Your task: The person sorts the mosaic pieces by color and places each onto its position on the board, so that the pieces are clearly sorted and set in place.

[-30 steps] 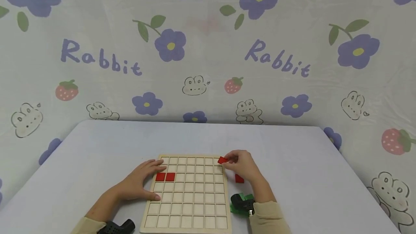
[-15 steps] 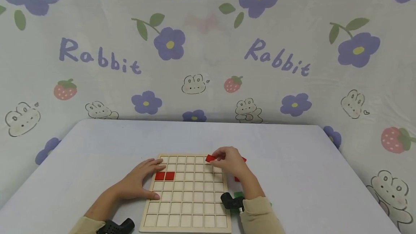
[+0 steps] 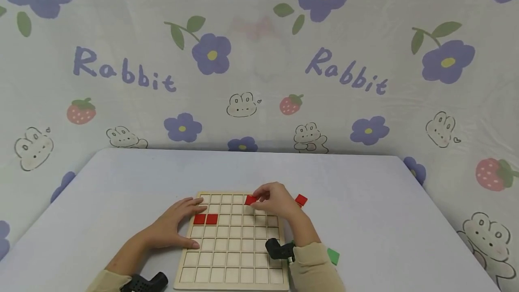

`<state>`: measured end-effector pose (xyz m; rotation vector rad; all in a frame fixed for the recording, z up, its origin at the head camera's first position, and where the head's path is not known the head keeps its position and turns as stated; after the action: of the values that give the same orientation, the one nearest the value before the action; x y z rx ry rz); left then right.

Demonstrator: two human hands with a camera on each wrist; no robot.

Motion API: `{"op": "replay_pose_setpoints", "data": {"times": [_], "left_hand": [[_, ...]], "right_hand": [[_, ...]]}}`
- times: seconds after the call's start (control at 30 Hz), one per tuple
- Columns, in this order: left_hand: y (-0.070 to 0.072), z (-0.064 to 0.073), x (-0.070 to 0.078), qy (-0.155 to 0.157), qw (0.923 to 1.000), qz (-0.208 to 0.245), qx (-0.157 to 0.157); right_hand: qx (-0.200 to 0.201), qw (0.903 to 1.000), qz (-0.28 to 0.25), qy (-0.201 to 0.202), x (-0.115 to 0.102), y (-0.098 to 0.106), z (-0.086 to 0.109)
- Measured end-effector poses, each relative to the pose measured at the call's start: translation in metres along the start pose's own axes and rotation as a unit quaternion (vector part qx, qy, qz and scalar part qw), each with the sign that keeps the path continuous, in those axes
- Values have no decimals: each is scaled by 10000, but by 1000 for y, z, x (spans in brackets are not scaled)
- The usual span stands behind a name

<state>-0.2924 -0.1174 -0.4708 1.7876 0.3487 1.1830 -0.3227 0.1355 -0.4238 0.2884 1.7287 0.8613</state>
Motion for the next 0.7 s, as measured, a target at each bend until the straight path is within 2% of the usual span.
{"op": "replay_pose_setpoints", "data": {"times": [0.4,0.7], "left_hand": [[3,-1,1,-17,10000,20,6],[2,-2,-2,14,10000,12,-69]], "right_hand": [[-369,9991,-187,-41,-8,-19,-10],[-568,9983,-111,44,-17,-33,-14]]}}
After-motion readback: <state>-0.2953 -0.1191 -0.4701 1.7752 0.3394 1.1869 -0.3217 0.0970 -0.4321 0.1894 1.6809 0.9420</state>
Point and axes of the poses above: each hand's wrist, its own z-axis away from the middle knuckle, its own y-axis out of the back of the hand, x = y × z, the point moved 7 cm from there along -z, towards the middle knuckle, and after that the axes turned 1 degree about z, right-handed, at the moved point
